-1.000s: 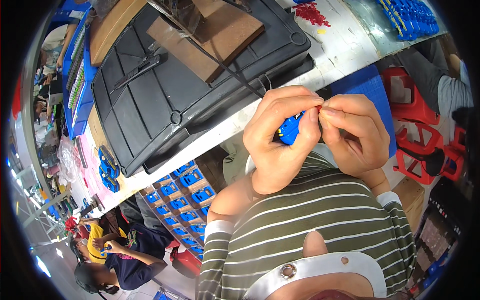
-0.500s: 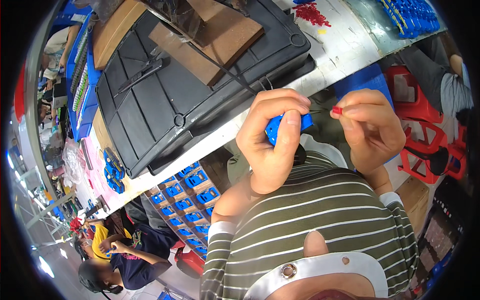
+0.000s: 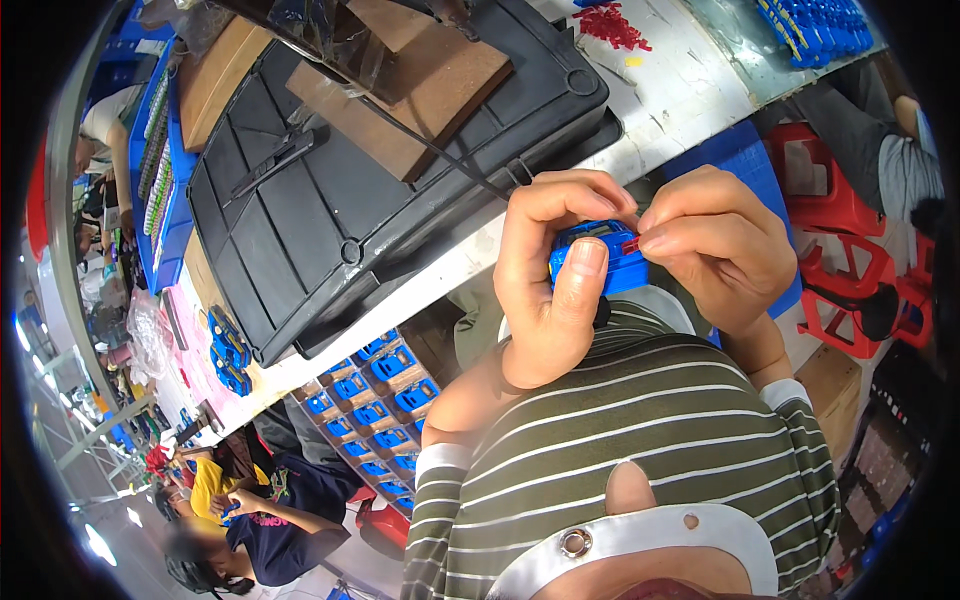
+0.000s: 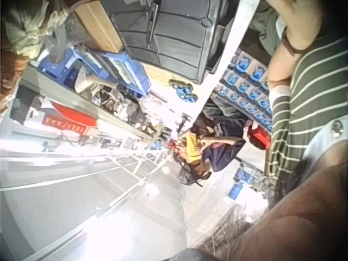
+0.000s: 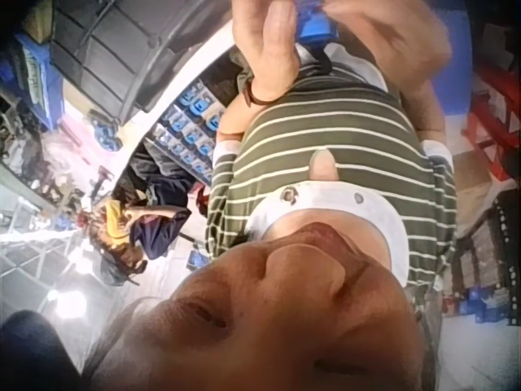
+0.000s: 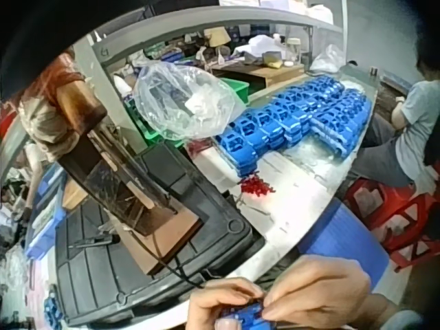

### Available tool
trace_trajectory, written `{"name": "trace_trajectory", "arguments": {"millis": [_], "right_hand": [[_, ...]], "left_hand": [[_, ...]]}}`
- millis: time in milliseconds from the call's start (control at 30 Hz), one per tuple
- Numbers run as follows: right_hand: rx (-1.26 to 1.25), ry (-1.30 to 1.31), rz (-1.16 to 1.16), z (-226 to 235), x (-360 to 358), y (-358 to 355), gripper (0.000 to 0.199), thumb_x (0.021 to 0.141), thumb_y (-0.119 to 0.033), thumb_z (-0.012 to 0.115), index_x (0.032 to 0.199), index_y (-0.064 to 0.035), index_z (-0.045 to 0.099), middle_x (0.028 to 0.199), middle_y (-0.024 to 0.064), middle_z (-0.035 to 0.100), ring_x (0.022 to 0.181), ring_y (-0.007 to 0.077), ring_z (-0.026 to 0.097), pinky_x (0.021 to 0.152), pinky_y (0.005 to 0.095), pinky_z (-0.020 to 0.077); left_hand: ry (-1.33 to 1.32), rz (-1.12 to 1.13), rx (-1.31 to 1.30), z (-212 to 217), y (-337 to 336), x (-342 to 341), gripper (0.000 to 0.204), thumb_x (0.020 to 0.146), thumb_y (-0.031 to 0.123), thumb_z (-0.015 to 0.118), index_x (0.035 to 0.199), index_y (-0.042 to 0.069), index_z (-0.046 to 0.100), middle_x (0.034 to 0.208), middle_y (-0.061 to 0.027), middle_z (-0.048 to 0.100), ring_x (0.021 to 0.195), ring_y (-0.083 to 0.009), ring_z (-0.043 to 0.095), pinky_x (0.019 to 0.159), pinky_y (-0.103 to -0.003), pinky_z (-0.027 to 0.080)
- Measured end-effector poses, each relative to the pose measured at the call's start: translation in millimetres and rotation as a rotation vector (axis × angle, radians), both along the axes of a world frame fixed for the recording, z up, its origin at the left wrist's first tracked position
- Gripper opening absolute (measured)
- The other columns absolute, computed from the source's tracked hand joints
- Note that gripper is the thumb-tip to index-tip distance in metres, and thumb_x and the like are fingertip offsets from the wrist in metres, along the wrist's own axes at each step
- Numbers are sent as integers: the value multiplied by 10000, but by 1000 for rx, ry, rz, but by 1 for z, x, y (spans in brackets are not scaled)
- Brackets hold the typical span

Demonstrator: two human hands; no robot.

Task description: Assembling blue plastic toy cars by attaching small parts and using a power tool.

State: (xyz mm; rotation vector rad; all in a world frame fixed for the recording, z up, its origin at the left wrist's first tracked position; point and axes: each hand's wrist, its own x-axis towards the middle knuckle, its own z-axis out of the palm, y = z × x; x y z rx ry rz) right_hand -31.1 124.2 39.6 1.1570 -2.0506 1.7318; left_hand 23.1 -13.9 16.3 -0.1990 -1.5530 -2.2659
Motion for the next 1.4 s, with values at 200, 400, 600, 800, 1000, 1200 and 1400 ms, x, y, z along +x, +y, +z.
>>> {"name": "trace_trajectory", "arguments": {"millis": [200, 400, 600, 800, 1000, 1200, 1400], "right_hand": [[149, 207, -12, 6, -4, 4, 177, 665, -42, 667, 839, -11, 677, 803, 109, 651, 689, 226, 624, 587, 281, 500], [188, 256, -44, 7, -3, 3, 216, 627, -65, 662, 837, -12, 674, 810, 105, 651, 706, 228, 633, 596, 280, 514], [181, 204, -14, 4, -6, 3, 216, 630, -44, 662, 844, -14, 670, 806, 103, 643, 680, 223, 620, 570, 283, 499], [181, 208, 16, -1, -11, 4, 195, 646, -17, 658, 840, -23, 667, 798, 101, 635, 667, 225, 611, 561, 284, 488], [88, 203, 41, -4, -13, 3, 186, 652, -30, 661, 836, -11, 659, 801, 112, 634, 675, 236, 616, 557, 301, 493], [163, 321, -10, -11, -14, 2, 200, 655, -25, 668, 854, -14, 655, 807, 109, 635, 695, 241, 624, 575, 308, 501], [98, 172, 29, -10, -15, 1, 218, 679, 4, 671, 893, -32, 650, 828, 101, 638, 724, 241, 623, 608, 308, 500]], "left_hand": [[11, 30, -88, 0, -1, -1, 199, 904, 176, 503, 972, -11, 514, 969, -158, 537, 866, -182, 523, 796, -300, 427], [21, 61, -113, -4, -1, -1, 193, 911, 177, 497, 941, -10, 530, 950, -155, 542, 847, -189, 523, 787, -308, 423], [50, 62, -146, -6, -2, -3, 189, 914, 185, 501, 939, 0, 533, 955, -153, 538, 847, -187, 519, 771, -307, 424], [41, 65, -134, -13, 1, -2, 201, 910, 206, 522, 926, 7, 546, 962, -150, 536, 838, -184, 517, 746, -304, 427], [77, 94, -128, -8, 1, -5, 242, 914, 234, 526, 844, 6, 564, 950, -159, 532, 810, -189, 527, 703, -296, 438], [18, 107, -76, -15, 3, -4, 245, 922, 251, 518, 883, 9, 522, 937, -157, 520, 807, -185, 520, 721, -304, 440], [40, 82, -5, -10, 6, -8, 293, 932, 308, 505, 939, 15, 495, 964, -157, 496, 824, -188, 509, 750, -318, 444]]}}
